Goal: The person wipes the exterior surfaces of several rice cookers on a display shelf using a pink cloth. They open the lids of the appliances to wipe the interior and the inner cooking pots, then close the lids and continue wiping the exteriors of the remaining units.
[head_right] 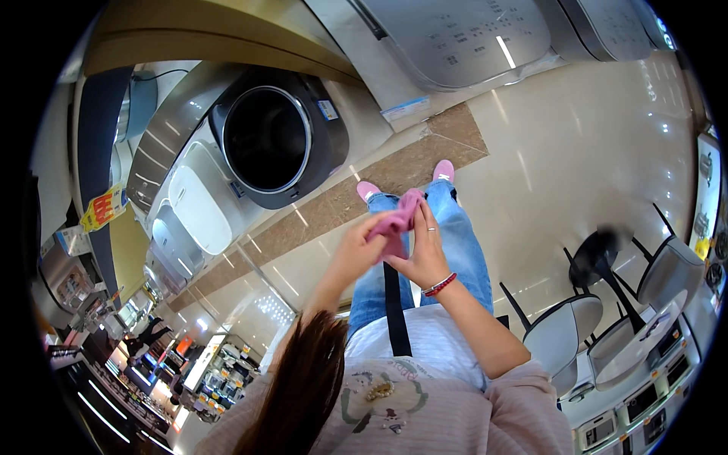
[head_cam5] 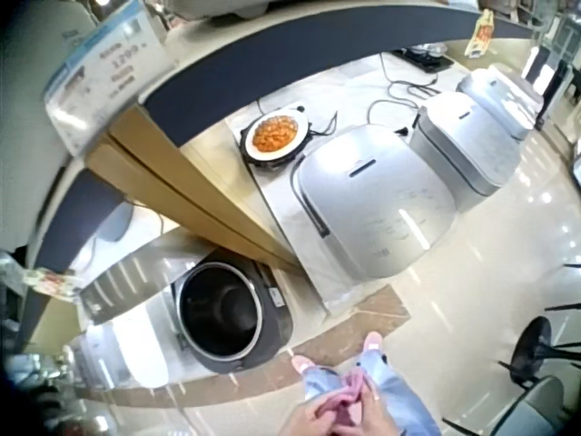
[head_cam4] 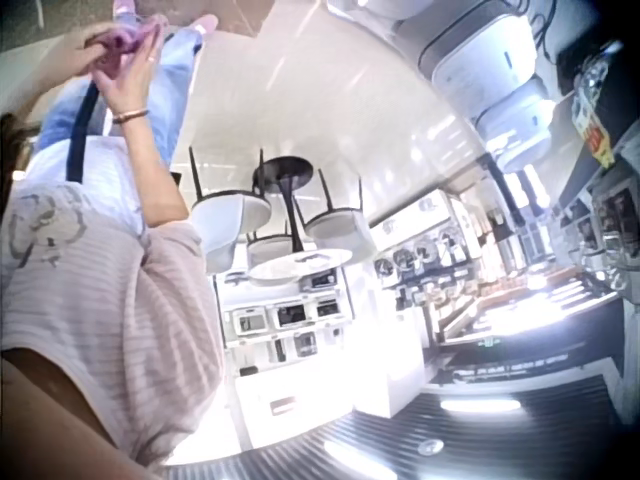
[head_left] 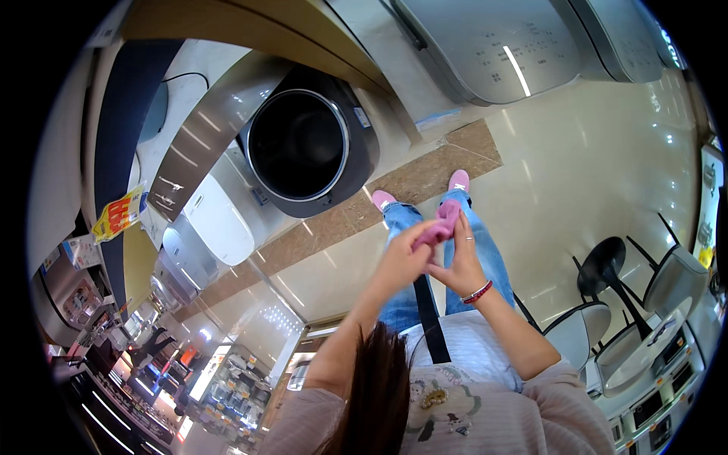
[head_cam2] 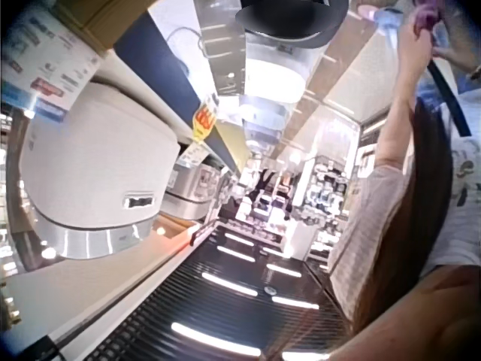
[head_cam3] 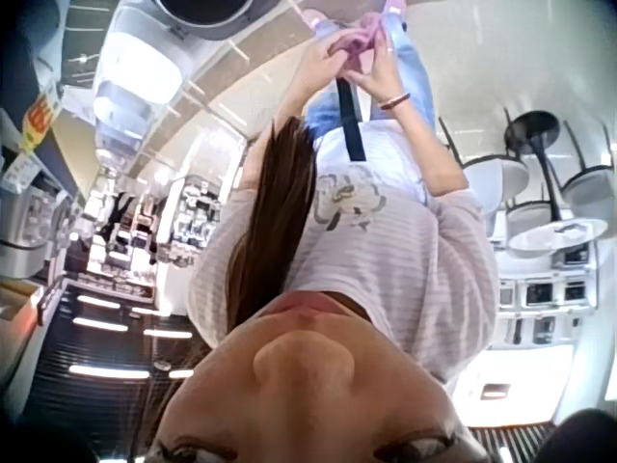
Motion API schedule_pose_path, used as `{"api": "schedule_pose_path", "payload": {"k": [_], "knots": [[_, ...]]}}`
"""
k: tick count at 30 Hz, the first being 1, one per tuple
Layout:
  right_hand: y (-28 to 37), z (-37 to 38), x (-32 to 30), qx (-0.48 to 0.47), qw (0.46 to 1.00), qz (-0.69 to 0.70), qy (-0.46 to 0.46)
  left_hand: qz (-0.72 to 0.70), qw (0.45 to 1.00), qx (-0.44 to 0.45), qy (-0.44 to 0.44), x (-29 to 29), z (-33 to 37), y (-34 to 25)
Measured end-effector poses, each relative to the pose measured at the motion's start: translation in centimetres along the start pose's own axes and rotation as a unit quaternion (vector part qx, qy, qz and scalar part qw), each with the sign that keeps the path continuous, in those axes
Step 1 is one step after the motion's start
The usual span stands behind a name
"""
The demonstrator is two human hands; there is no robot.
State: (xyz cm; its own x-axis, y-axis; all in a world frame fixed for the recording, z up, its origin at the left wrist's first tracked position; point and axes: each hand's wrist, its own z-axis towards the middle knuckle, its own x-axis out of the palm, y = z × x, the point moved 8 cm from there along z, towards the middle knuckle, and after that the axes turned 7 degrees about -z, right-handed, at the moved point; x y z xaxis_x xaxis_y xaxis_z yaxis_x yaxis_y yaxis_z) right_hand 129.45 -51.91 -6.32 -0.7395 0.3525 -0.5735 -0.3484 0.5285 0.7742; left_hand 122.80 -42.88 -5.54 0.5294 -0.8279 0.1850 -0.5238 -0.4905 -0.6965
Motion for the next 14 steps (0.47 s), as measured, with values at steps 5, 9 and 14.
{"api": "schedule_pose_path", "payload": {"k": [5, 9, 14], "knots": [[-2.4, -1.4, 4.7, 0.159, 0.919, 0.311, 0.182, 0.052, 0.997, 0.049, -0.03, 0.4, -2.1, 1.4], [-3.2, -2.0, 4.9, 0.184, 0.955, 0.175, 0.152, 0.248, 0.922, 0.278, -0.108, -2.1, -5.3, -6.9], [-4.8, -3.5, 7.2, 0.21, 0.947, 0.116, 0.212, 0.382, 0.718, 0.442, -0.379, -9.5, -12.8, -18.8]]}}
